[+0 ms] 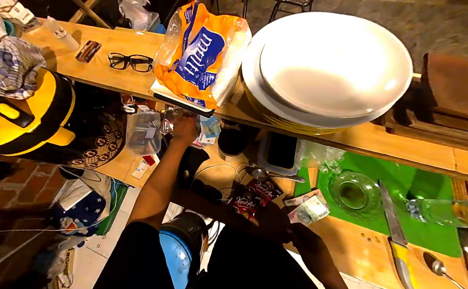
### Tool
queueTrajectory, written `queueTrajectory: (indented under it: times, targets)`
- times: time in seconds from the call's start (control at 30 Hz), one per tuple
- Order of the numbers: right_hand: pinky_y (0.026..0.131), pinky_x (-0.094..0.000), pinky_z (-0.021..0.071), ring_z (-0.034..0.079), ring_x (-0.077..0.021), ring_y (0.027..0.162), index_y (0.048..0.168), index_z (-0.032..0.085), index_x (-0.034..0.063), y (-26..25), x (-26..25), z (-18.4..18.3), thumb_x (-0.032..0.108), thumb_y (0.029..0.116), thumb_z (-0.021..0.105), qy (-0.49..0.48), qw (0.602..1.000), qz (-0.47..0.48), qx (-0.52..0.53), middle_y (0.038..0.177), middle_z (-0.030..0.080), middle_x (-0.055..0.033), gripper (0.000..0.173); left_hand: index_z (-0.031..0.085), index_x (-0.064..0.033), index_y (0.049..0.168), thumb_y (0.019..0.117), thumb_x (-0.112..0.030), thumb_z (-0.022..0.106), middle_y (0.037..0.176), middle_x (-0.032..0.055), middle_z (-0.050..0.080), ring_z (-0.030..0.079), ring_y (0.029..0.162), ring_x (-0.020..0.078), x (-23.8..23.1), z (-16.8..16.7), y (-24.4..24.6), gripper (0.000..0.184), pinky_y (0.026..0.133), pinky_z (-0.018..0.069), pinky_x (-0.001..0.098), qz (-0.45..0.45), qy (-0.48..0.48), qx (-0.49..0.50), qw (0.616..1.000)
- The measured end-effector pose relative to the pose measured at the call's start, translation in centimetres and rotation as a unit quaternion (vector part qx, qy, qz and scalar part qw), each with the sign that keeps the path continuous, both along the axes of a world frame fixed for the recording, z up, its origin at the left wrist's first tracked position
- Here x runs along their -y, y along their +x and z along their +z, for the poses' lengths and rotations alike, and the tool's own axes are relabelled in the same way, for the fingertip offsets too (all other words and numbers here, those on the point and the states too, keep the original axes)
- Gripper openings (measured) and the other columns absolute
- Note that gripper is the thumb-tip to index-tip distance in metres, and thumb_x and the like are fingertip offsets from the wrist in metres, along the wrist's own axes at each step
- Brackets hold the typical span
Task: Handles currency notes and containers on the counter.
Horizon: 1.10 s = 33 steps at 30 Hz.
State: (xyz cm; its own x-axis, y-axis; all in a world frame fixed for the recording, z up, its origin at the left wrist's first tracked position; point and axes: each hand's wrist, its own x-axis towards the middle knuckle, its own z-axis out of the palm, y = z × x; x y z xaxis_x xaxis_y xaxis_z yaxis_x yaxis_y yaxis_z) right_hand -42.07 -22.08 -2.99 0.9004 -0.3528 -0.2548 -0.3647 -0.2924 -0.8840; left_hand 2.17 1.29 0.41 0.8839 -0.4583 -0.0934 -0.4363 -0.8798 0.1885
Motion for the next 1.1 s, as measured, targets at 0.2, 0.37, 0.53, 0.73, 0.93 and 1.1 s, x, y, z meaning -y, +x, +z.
queueTrajectory:
  times: [0.2, 0.37, 0.53, 0.73, 0.93, 1.1]
  targets:
    - [0.067, -0.0249, 0.0588, 0.068, -0.0067, 0.073, 0.107, 0.070, 0.0012, -0.3, 0.2, -0.3, 0.019, 0.0999, 0.058, 0.003, 1.000, 0.002, -0.011, 0.084, 0.073, -0.0013, 0.023, 0.068, 0.0071, 0.112, 0.0955, -0.015, 0.066, 0.120, 0.0313, 0.065, 0.060, 0.119, 0.0492, 1.8, -0.1, -1.5, 0.028, 0.096, 0.0490, 0.0667, 0.089, 0.077, -0.112, 0.987]
    - [0.068, -0.0244, 0.0593, 0.069, -0.0059, 0.073, 0.108, 0.070, 0.0018, -0.6, 0.3, -0.4, 0.020, 0.1004, 0.059, 0.008, 1.000, -0.005, -0.003, 0.085, 0.073, -0.0004, 0.023, 0.070, 0.0051, 0.108, 0.0956, -0.027, 0.066, 0.116, 0.0306, 0.067, 0.062, 0.115, 0.0490, 1.9, -1.2, -1.6, 0.034, 0.094, 0.0490, 0.0676, 0.112, 0.035, -0.095, 0.989]
    - [0.067, -0.0242, 0.0593, 0.069, -0.0061, 0.072, 0.108, 0.070, 0.0023, -0.8, 0.5, -0.4, 0.020, 0.0999, 0.059, 0.004, 1.000, -0.011, -0.007, 0.084, 0.073, -0.0001, 0.022, 0.069, 0.0025, 0.119, 0.0926, -0.042, 0.070, 0.122, 0.0312, 0.065, 0.060, 0.120, 0.0502, 2.4, -1.6, -2.2, 0.051, 0.097, 0.0474, 0.0682, 0.139, 0.020, -0.085, 0.986]
    - [0.067, -0.0246, 0.0589, 0.069, -0.0067, 0.072, 0.107, 0.070, 0.0027, -0.8, 0.6, -0.6, 0.019, 0.1001, 0.059, 0.003, 1.000, -0.010, -0.010, 0.084, 0.073, -0.0003, 0.021, 0.066, 0.0070, 0.118, 0.0892, -0.035, 0.075, 0.121, 0.0318, 0.065, 0.061, 0.118, 0.0495, 2.8, -1.9, -2.1, 0.052, 0.096, 0.0484, 0.0676, 0.180, -0.001, -0.100, 0.979]
    - [0.067, -0.0239, 0.0587, 0.068, -0.0053, 0.072, 0.106, 0.069, 0.0015, -0.8, 0.6, -0.6, 0.018, 0.0994, 0.059, 0.011, 1.000, -0.017, -0.004, 0.083, 0.073, -0.0004, 0.020, 0.070, 0.0057, 0.109, 0.0928, -0.024, 0.072, 0.115, 0.0305, 0.067, 0.063, 0.114, 0.0484, 0.4, -1.5, -0.1, 0.033, 0.098, 0.0468, 0.0695, 0.170, -0.099, -0.160, 0.967]
    - [0.066, -0.0231, 0.0577, 0.067, -0.0045, 0.071, 0.106, 0.070, 0.0026, -0.6, 0.8, -0.8, 0.021, 0.0998, 0.059, 0.021, 1.000, -0.022, -0.004, 0.083, 0.072, 0.0002, 0.022, 0.071, 0.0042, 0.109, 0.0891, -0.021, 0.078, 0.111, 0.0268, 0.069, 0.066, 0.107, 0.0416, -2.0, -0.1, 0.9, 0.033, 0.096, 0.0498, 0.0635, 0.176, -0.179, -0.193, 0.948]
